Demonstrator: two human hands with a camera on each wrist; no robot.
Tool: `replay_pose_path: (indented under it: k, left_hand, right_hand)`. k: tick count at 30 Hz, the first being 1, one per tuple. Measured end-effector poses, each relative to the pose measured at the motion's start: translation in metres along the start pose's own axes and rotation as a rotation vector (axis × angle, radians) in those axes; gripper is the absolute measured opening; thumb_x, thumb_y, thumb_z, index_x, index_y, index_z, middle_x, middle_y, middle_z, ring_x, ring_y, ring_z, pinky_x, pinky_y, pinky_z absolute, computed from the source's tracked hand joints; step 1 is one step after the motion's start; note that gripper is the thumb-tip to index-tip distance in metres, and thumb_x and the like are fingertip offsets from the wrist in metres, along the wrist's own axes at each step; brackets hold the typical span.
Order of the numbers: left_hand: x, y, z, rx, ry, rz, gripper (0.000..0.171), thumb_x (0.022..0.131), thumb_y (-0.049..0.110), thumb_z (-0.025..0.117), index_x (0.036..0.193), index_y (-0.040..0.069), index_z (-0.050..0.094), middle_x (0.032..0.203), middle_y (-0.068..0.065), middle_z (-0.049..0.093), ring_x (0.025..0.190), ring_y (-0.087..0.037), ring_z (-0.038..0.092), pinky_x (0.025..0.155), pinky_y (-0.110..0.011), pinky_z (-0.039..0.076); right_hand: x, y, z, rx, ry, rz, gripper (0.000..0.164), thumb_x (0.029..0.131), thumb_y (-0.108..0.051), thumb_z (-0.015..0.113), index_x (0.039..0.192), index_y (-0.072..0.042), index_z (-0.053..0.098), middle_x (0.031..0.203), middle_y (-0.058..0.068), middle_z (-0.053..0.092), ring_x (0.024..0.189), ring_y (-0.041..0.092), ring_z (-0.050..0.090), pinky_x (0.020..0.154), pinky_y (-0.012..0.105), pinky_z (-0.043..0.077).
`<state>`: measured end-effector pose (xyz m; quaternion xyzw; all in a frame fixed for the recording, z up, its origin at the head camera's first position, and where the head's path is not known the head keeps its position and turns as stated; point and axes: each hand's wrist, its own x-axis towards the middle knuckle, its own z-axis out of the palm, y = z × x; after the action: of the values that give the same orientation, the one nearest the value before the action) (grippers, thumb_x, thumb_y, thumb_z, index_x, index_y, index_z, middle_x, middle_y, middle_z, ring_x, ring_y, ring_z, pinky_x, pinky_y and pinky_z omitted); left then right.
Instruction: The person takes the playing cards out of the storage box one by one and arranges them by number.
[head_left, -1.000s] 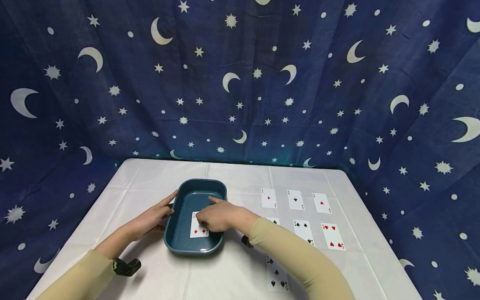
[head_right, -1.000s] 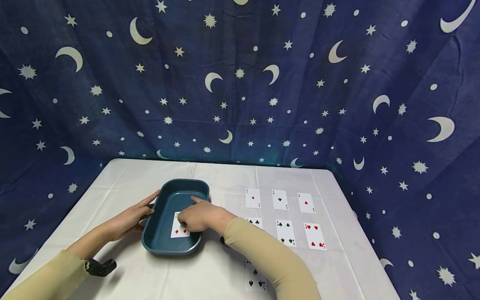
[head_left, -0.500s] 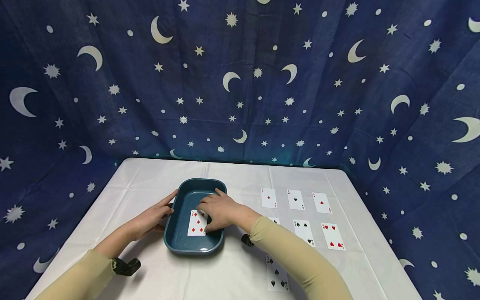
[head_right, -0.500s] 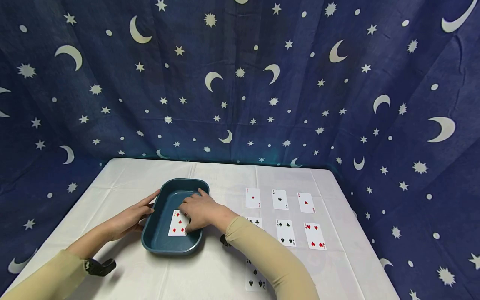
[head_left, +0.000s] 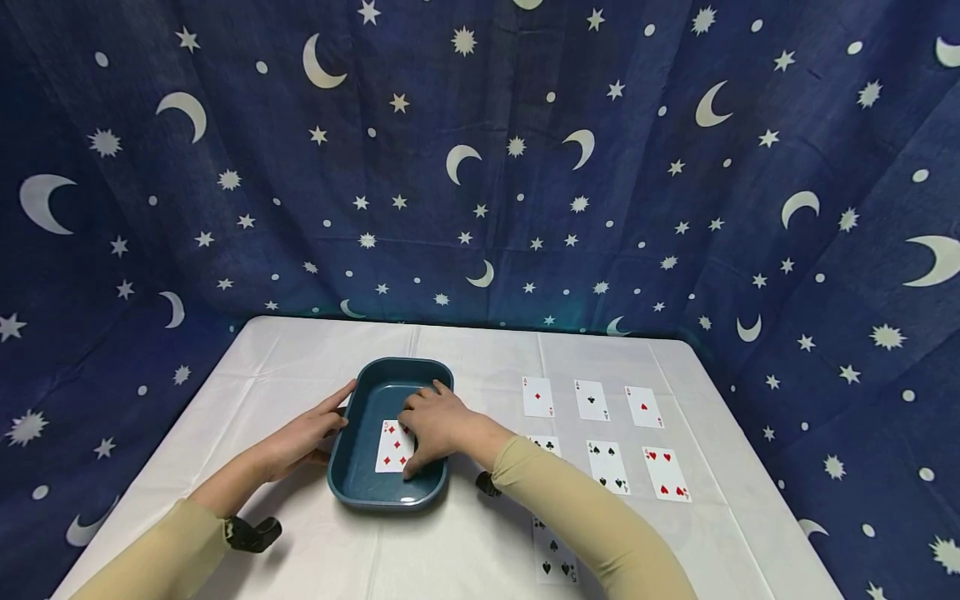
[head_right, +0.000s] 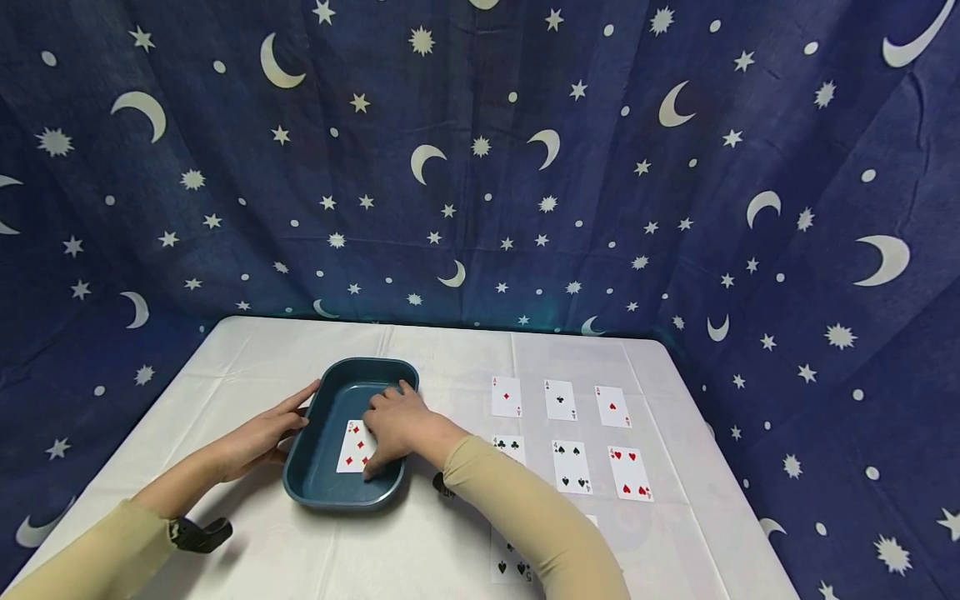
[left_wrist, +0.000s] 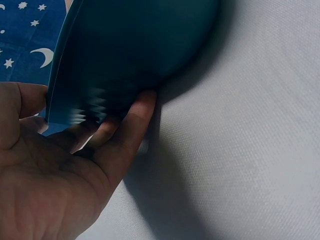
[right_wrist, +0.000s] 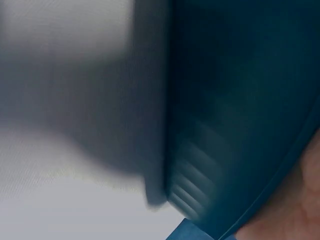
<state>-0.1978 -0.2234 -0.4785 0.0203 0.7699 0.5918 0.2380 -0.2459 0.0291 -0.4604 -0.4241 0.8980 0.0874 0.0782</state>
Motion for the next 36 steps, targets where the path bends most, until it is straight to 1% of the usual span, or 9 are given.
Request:
replay_pose_path:
  k: [3,9,16,22,26,32,36]
  left_hand:
    - [0.0002,-0.0001,0.0001,0.000,0.001,-0.003,0.068,0.106,0.017,0.037,0.166,0.033,0.008,0.166,-0.028,0.005,0.146,-0.055,0.023,0.098,-0.064,0.046]
    - [0.0000,0.0007,0.0003,0.002,0.005,-0.008,0.069,0.106,0.017,0.037,0.166,0.033,0.008,0.166,-0.028,0.005,0.146,-0.055,0.022,0.098,-0.064,0.046]
    - [0.0000,0.0007,0.0002,-0.001,-0.001,-0.004,0.069,0.106,0.017,0.037,0.166,0.034,0.008,0.166,-0.028,0.004,0.146,-0.055,0.022,0.097,-0.064,0.047]
    - [-0.0007,0.0011,-0.0002,-0.009,-0.010,0.002,0.069,0.106,0.017,0.037,0.166,0.033,0.007,0.166,-0.028,0.004,0.147,-0.054,0.020,0.098,-0.063,0.046]
    - [-0.0004,0.0006,-0.0006,-0.013,-0.016,0.006,0.069,0.107,0.018,0.038,0.166,0.033,0.007,0.166,-0.028,0.004,0.146,-0.054,0.022,0.098,-0.063,0.046]
    - [-0.0001,0.0001,-0.0007,-0.017,-0.016,0.009,0.069,0.106,0.017,0.037,0.166,0.033,0.007,0.166,-0.028,0.005,0.145,-0.054,0.025,0.098,-0.063,0.047]
    - [0.0000,0.0005,-0.0007,-0.012,-0.015,0.009,0.069,0.106,0.017,0.037,0.166,0.033,0.007,0.166,-0.028,0.005,0.145,-0.054,0.025,0.098,-0.063,0.046]
  right_hand:
    - [0.0011,-0.0017,0.0021,-0.007,0.000,0.010,0.082,0.072,-0.079,0.073,0.135,-0.028,0.065,0.139,-0.004,0.055,0.134,0.020,0.044,0.118,0.054,0.023]
    - [0.0027,-0.0043,0.0041,-0.019,0.001,0.032,0.073,0.072,-0.077,0.075,0.126,-0.029,0.068,0.135,-0.004,0.057,0.131,0.020,0.046,0.118,0.055,0.024]
    - [0.0030,-0.0053,0.0044,-0.011,-0.005,0.036,0.073,0.072,-0.074,0.077,0.129,-0.029,0.066,0.137,-0.004,0.057,0.131,0.020,0.046,0.118,0.055,0.024]
    - [0.0025,-0.0048,0.0043,0.021,0.007,0.026,0.071,0.072,-0.071,0.079,0.128,-0.029,0.066,0.135,-0.004,0.057,0.129,0.020,0.047,0.118,0.055,0.024]
    - [0.0016,-0.0046,0.0035,0.036,0.019,0.012,0.070,0.072,-0.070,0.080,0.128,-0.030,0.066,0.133,-0.004,0.056,0.128,0.019,0.046,0.118,0.053,0.024]
    - [0.0013,-0.0047,0.0015,0.051,0.049,-0.013,0.073,0.073,-0.065,0.082,0.133,-0.029,0.063,0.129,-0.004,0.056,0.126,0.018,0.044,0.118,0.050,0.024]
    - [-0.0020,-0.0008,-0.0034,0.072,0.081,-0.021,0.079,0.075,-0.060,0.082,0.144,-0.030,0.057,0.128,-0.005,0.054,0.125,0.018,0.043,0.119,0.049,0.023]
